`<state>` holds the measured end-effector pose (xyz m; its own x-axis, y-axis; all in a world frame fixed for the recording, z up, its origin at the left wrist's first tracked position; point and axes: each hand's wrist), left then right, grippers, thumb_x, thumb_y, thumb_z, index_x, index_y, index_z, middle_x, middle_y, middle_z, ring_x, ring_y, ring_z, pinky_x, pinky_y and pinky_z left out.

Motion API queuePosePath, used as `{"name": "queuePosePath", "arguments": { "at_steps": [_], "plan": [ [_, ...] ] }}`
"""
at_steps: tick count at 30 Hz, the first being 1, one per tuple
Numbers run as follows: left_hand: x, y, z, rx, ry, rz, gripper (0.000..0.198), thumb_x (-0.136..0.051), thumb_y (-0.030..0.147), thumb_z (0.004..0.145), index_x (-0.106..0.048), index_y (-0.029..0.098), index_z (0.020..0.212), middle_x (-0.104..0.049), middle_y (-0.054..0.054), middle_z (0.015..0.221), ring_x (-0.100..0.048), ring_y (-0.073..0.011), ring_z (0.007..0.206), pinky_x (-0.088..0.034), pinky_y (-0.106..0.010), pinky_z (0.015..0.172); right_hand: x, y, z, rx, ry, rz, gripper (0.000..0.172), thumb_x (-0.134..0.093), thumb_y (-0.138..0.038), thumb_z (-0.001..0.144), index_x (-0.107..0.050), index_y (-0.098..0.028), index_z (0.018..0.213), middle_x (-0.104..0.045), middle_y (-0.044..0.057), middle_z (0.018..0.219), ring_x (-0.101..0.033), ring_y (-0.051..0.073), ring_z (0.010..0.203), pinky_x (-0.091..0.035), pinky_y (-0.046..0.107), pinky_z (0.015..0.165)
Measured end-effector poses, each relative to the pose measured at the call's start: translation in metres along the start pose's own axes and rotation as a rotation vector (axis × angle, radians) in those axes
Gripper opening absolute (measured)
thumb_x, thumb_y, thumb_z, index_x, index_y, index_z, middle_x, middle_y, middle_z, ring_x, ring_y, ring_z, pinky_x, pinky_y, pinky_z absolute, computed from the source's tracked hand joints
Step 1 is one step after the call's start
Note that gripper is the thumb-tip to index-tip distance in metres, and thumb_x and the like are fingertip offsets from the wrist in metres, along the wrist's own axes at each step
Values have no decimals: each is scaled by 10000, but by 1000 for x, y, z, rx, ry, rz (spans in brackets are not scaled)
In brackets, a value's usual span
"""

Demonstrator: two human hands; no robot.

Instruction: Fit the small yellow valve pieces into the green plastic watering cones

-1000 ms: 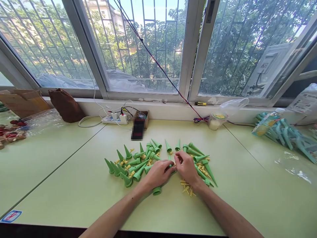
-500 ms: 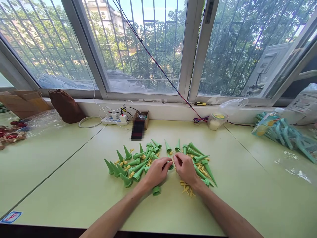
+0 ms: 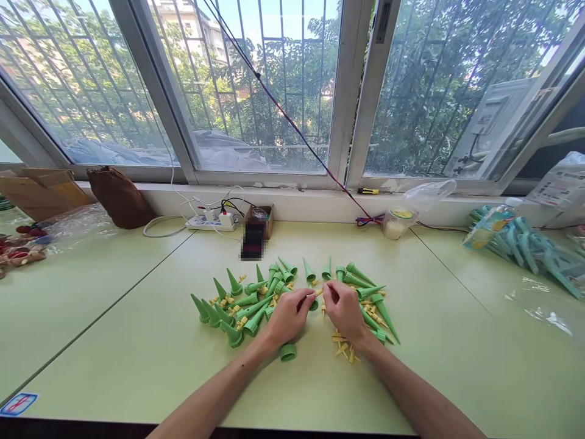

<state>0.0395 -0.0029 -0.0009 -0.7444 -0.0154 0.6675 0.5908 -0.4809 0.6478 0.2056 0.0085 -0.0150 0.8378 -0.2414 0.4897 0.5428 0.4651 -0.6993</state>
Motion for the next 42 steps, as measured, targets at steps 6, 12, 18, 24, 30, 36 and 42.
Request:
{"name": "queuePosePath", "arguments": {
  "at_steps": [6,12,18,24,30,36,42],
  "plan": [
    [0,1,0,7,5,-6,283,-453,304,1001,-697,165,968,-746,-58,862,-638,-176,748,-450,-279,706,0,0,0,10,-9,25,308,-447,-287,982,-596,-175,737,-595,17,670,-521,145,606,-366,256,609],
    [-1,0,0,8,8,-9,276,-459,311,998,-694,169,971,-739,-50,837,-623,-164,714,-435,-267,675,0,-1,0,2,-22,46,320,-433,-309,995,-599,-181,753,-593,16,661,-516,149,592,-366,258,602],
    [-1,0,0,4,6,5,281,-452,312,1003,-688,169,951,-723,-39,799,-603,-152,681,-427,-260,660,1,-1,0,-9,-31,73,309,-426,-318,1008,-605,-181,797,-613,15,687,-530,145,602,-376,250,615],
    [-1,0,-1,0,-1,12,282,-462,316,1000,-695,163,952,-709,-34,762,-586,-145,659,-428,-259,662,0,0,0,-32,-50,86,313,-421,-337,1017,-593,-182,805,-590,-4,662,-496,130,571,-353,244,597],
    [-1,-1,-1,-14,-19,11,278,-466,306,995,-706,169,962,-721,-43,786,-592,-151,669,-440,-267,679,0,1,1,-68,-58,94,356,-413,-368,1011,-574,-187,750,-545,-17,615,-460,128,550,-336,246,571],
    [-2,0,-1,-42,-35,3,271,-479,296,988,-712,172,929,-722,-46,793,-604,-157,689,-435,-266,675,0,1,3,-96,-74,135,374,-440,-414,990,-579,-188,727,-562,-13,608,-478,132,547,-343,247,553],
    [-2,3,-2,-45,-53,-8,282,-472,292,991,-706,168,896,-695,-40,743,-579,-156,667,-415,-264,654,-1,1,3,-123,-116,211,371,-481,-465,972,-540,-197,722,-517,-35,574,-444,124,515,-325,246,527]
  ]
}}
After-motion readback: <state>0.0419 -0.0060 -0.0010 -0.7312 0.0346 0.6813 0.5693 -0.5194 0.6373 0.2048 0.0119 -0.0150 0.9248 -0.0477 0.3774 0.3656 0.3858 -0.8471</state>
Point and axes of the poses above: each hand's wrist, its own z-axis towards the middle knuckle, its own x-axis out of the back of the hand, y = z × x
